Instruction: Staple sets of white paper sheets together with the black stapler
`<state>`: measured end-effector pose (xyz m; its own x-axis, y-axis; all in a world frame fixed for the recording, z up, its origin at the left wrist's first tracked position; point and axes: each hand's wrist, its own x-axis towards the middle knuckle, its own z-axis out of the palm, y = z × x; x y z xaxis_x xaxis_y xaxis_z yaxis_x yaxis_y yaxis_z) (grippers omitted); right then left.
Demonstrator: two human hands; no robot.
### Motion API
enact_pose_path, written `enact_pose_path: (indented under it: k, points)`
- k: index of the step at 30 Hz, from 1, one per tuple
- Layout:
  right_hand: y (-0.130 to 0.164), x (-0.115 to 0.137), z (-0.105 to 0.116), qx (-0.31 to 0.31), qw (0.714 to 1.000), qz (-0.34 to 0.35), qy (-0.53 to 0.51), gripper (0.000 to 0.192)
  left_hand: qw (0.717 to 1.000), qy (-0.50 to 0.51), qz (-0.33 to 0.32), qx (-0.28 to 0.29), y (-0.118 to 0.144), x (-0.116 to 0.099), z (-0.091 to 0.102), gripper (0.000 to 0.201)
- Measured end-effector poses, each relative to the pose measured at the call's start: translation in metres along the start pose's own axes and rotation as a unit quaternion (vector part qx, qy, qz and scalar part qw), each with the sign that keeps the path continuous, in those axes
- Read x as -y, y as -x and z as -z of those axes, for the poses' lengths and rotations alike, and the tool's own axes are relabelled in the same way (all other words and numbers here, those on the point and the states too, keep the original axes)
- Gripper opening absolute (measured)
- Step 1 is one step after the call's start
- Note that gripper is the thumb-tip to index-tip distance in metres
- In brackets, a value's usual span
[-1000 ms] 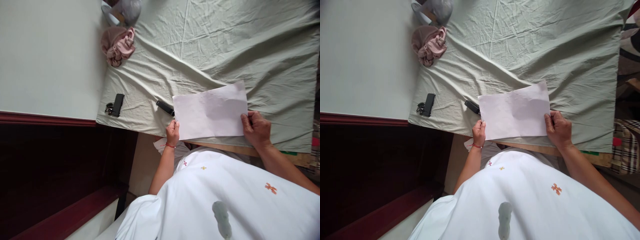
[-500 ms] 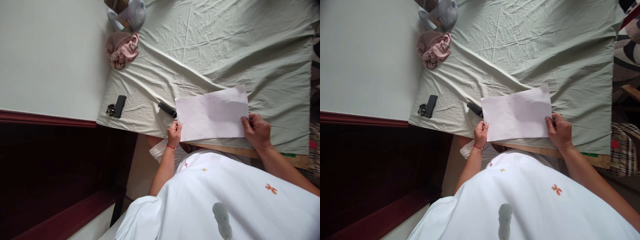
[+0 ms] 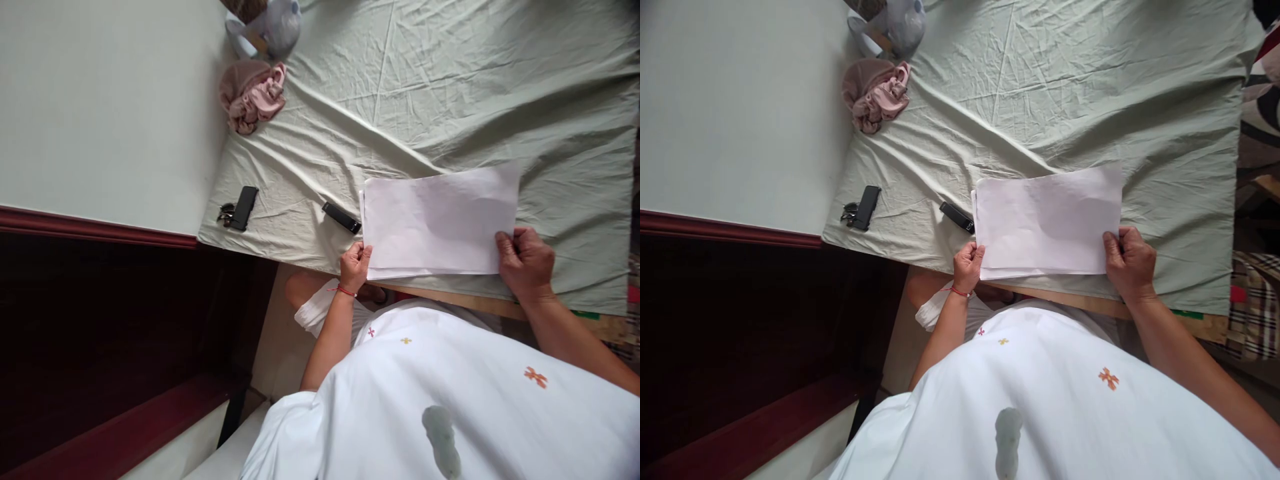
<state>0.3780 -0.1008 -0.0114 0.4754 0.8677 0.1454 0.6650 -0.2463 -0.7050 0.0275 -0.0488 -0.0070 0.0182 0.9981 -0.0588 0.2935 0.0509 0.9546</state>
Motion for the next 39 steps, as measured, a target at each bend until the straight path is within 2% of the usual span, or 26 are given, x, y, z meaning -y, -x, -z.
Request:
enact_pose_path:
  k: [4,6,10,13,19,22,25,27,31,35,39]
  points:
    - [0.0,0.0015,0.0013,-0.014,0.999,-0.025,-0.016,0.025,0.995,0.073,-0.002,0.073,-0.0009,-0.0017,0.0025,0.051]
    - [0.0001,0.0025,0.002,-0.021,0.999,-0.04,-0.027,0.027,0.994,0.074,0.002,0.08,-0.0013,-0.0019,0.0019,0.054]
    - [0.0,0.0044,0.0027,-0.022,0.999,-0.039,-0.031,0.027,0.999,0.029,0.008,0.029,-0.0016,-0.0023,-0.0014,0.041]
    - [-0.0002,0.0052,0.0028,-0.021,0.999,-0.037,-0.029,0.027,1.0,-0.003,0.005,-0.01,-0.0019,-0.0027,-0.0015,0.044]
    - [0.0003,0.0037,0.0025,-0.023,0.998,-0.044,-0.035,0.027,0.997,0.04,0.021,0.063,-0.0017,-0.0012,0.0005,0.05]
    - [0.0005,0.0021,0.0023,-0.02,0.998,-0.044,-0.036,0.027,1.0,0.002,0.009,0.028,-0.0013,-0.0008,-0.002,0.042]
    - [0.0001,0.0009,0.0021,-0.018,0.998,-0.04,-0.037,0.028,0.999,-0.031,-0.005,-0.009,-0.0011,-0.0015,-0.0034,0.043]
    - [-0.0002,0.0008,0.0021,-0.019,0.999,-0.036,-0.036,0.027,1.0,-0.025,-0.005,-0.004,-0.001,-0.0019,-0.0029,0.044]
    - [-0.0007,0.0032,0.003,-0.021,0.999,-0.037,-0.032,0.025,0.999,0.018,0.01,0.051,-0.0005,-0.0006,-0.0023,0.045]
    - [-0.0008,0.0057,0.0042,-0.022,0.998,-0.043,-0.028,0.025,0.999,-0.029,-0.005,0.018,0.0007,0.0005,-0.0039,0.042]
    - [-0.0001,0.0056,0.0043,-0.016,0.998,-0.043,-0.031,0.026,0.997,-0.075,-0.03,-0.011,0.0007,-0.0027,-0.0049,0.047]
